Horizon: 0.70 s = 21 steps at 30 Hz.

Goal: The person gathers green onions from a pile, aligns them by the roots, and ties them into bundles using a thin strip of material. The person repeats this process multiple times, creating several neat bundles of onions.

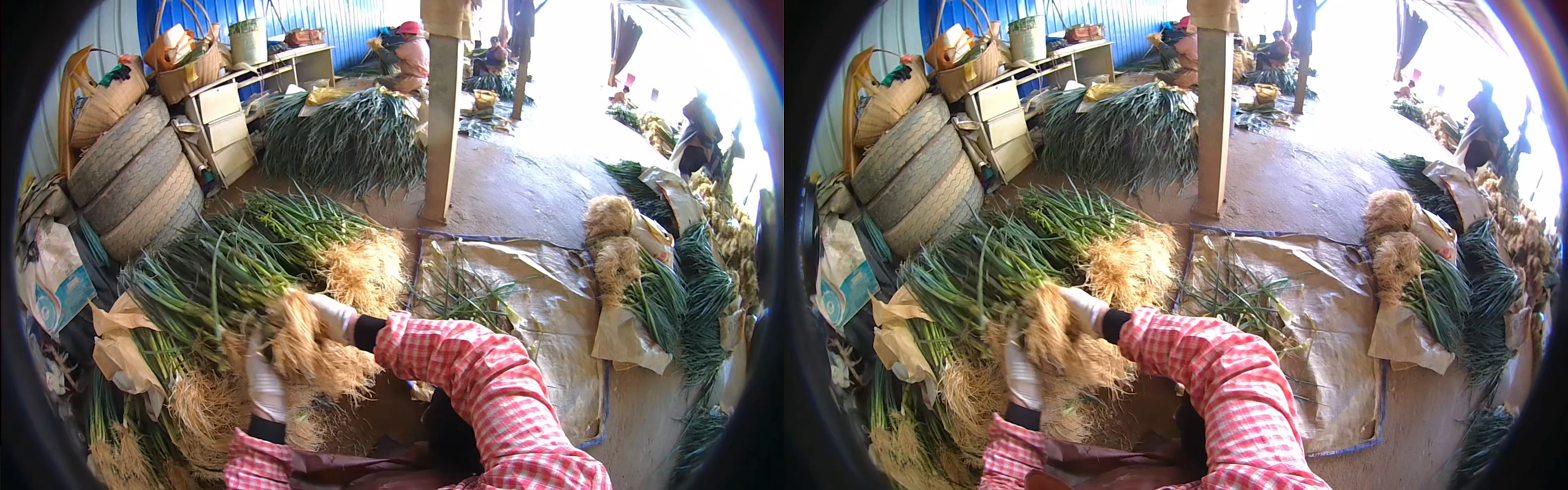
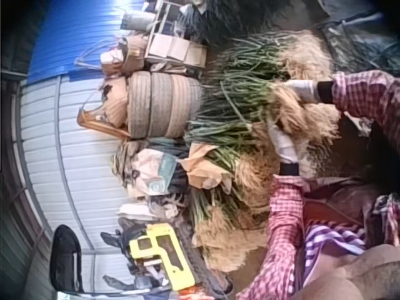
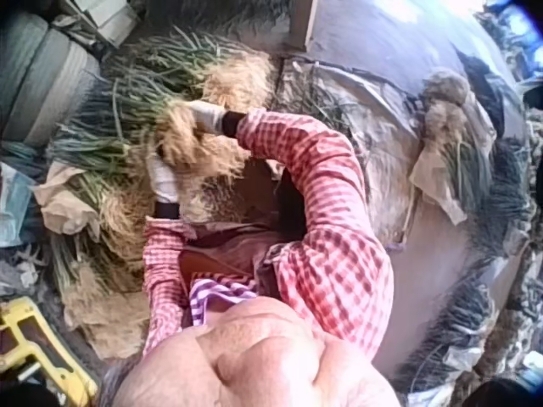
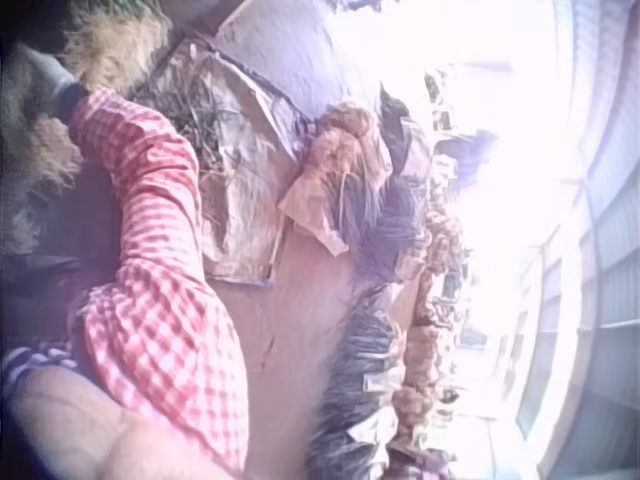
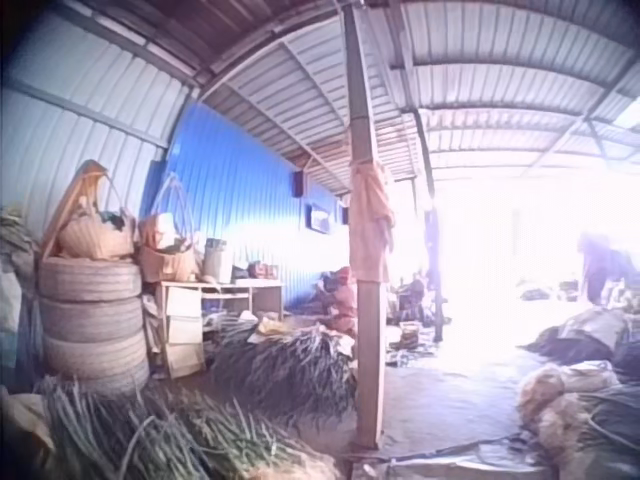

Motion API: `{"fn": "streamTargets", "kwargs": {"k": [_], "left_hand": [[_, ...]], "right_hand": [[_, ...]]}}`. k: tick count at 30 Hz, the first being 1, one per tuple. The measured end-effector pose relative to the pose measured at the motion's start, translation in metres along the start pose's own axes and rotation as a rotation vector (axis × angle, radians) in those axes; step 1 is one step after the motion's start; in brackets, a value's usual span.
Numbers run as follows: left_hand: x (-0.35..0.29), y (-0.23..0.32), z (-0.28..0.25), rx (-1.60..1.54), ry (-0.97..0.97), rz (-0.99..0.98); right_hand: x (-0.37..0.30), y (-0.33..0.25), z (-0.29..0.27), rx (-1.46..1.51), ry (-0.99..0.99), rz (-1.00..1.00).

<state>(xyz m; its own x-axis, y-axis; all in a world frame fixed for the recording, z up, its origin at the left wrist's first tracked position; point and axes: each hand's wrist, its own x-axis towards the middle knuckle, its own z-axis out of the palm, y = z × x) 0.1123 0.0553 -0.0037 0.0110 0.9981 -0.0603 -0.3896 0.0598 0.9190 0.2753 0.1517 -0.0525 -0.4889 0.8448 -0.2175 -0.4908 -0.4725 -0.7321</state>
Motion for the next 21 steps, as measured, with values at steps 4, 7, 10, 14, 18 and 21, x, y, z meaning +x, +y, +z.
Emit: {"fn": "streamTargets", "kwargs": {"k": [4,7,10,14,18,21], "left_hand": [[0.045,-0.013,-0.025,-0.079,-0.269,0.089],[0.032,-0.036,-0.029,-0.045,-0.1,-0.125],[0.032,-0.085,-0.066,-0.165,0.069,-0.31],[0.025,-0.071,-0.066,-0.429,-0.191,-0.315],[0.03,-0.094,-0.064,-0.517,-0.238,-0.345],[0.027,-0.086,-0.067,-0.327,-0.001,-0.407]], "right_hand": [[0.103,0.033,-0.134,0.393,0.002,-0.162],[0.078,0.045,-0.136,-0.282,0.069,-0.014],[0.041,0.034,-0.108,-0.481,0.196,0.208],[0.006,0.0,-0.106,-0.645,0.261,0.134],[-0.021,-0.028,-0.161,-1.059,0.208,-0.051],[-0.023,-0.031,-0.146,-0.839,0.441,-0.123]]}}
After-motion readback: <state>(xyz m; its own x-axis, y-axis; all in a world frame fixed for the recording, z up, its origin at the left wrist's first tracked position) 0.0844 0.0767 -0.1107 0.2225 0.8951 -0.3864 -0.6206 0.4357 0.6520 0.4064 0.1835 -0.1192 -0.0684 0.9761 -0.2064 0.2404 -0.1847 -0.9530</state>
